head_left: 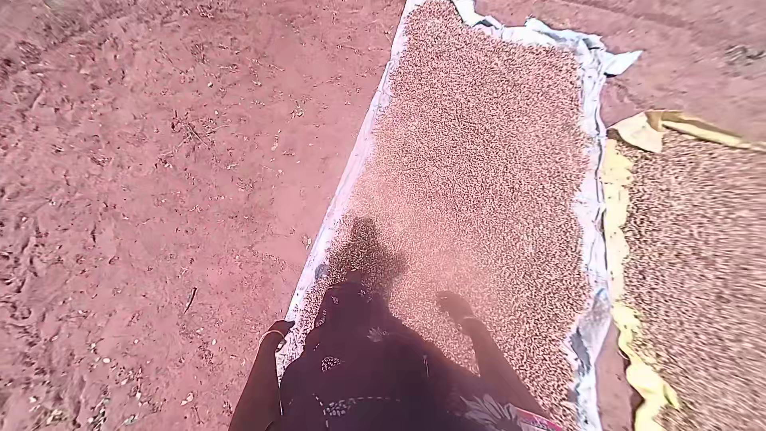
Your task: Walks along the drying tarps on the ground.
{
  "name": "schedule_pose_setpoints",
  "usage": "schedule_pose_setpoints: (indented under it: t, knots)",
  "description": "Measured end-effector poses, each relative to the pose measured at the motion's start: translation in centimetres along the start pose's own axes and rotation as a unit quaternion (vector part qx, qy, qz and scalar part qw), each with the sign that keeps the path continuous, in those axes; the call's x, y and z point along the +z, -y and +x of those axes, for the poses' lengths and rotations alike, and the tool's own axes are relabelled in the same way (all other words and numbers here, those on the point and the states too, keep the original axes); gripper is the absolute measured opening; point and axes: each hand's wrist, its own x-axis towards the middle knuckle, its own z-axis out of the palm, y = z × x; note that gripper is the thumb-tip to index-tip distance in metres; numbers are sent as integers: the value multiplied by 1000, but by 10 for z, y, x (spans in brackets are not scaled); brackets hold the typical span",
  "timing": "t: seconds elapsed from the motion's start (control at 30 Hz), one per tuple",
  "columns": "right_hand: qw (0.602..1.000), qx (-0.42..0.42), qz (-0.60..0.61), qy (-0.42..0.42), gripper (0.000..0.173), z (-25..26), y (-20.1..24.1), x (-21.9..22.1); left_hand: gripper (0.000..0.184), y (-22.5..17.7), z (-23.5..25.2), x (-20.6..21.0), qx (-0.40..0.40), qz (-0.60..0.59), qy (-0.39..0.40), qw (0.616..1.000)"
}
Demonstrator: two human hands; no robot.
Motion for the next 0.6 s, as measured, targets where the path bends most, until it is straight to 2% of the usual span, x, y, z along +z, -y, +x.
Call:
schedule_pose_setpoints:
  t: [0.07, 0.13, 0.23, 0.33, 0.43, 0.5, 0.53, 0.57, 0.6]
  knots:
    - [999, -24, -32, 5, 36, 4, 34, -28, 48, -79, -6, -45, 69, -19, -23, 997]
    - [999, -23, -3, -28, 36, 3, 54, -49, 43, -144, -18, -77, 130, -100, -49, 985]
    - [995, -1, 77, -66, 36, 3, 59, -68, 43, -214, -24, -109, 164, -140, -53, 975]
    - [985, 34, 143, -86, 35, 5, 34, -72, 43, -255, -14, -122, 158, -81, -35, 984]
    - [945, 130, 280, -109, 36, 0, 5, -57, 45, -280, -4, -121, 135, -38, 1, 990]
    - [921, 196, 320, -109, 38, -4, -8, -46, 46, -294, 0, -118, 123, -40, 28, 991]
    - [920, 210, 318, -90, 39, -6, -12, -44, 46, -302, 2, -117, 119, -47, 38, 991]
    - [937, 187, 286, -66, 40, -5, -23, -39, 46, -310, 4, -116, 112, -57, 47, 991]
    - [965, 122, 215, -83, 40, -2, -42, -27, 46, -320, 6, -115, 102, -62, 52, 991]
